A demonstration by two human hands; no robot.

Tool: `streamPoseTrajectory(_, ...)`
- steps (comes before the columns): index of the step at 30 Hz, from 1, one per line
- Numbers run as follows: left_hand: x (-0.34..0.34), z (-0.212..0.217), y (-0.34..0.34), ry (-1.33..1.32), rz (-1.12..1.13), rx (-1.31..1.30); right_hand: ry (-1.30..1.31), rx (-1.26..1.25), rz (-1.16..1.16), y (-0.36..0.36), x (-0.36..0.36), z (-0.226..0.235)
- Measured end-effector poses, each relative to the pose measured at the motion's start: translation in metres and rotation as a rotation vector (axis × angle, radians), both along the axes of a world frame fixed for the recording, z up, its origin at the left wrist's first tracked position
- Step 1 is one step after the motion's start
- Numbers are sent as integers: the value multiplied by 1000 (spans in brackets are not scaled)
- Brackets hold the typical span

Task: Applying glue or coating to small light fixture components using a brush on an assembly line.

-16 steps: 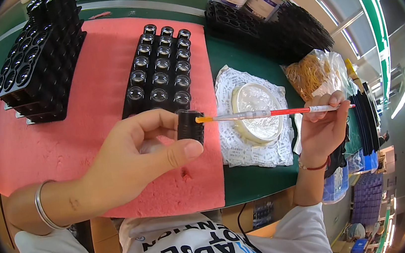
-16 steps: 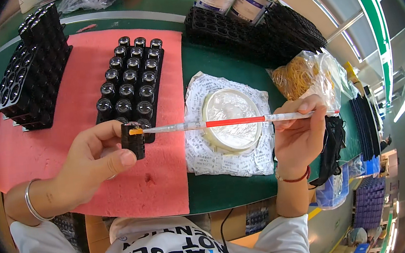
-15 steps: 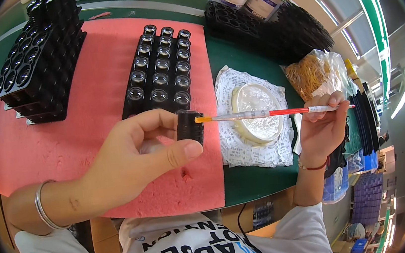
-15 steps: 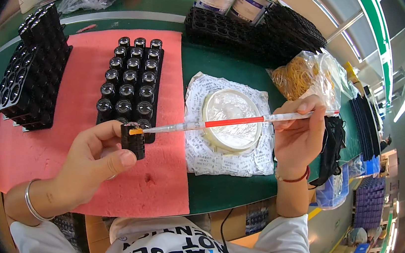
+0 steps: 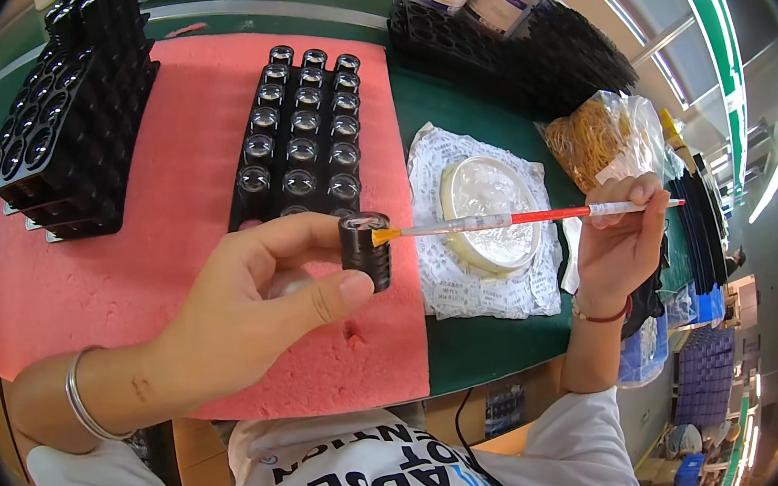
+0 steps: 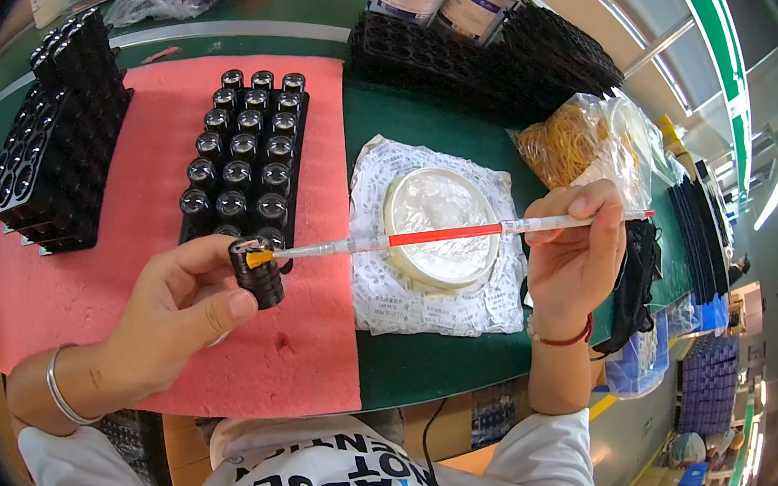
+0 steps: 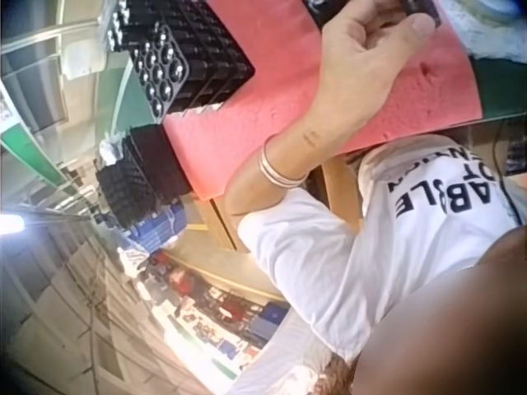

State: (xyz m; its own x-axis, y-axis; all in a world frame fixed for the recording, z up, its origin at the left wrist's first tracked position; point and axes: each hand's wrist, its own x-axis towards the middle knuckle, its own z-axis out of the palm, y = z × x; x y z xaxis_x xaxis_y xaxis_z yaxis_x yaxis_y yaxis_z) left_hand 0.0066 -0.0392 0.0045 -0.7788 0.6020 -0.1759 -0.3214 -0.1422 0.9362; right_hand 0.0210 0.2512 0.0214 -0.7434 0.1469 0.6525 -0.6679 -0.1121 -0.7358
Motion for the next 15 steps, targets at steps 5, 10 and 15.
streamPoseTrajectory(5,-1,-2,-1,15,-32,8,8,13,-20,2,1,1)
streamPoseTrajectory(10,-2,-1,-1,-1,-32,-13,41,18,-61,5,3,3)
streamPoseTrajectory(15,-2,-5,0,42,-46,-3,20,-121,-138,4,7,10)
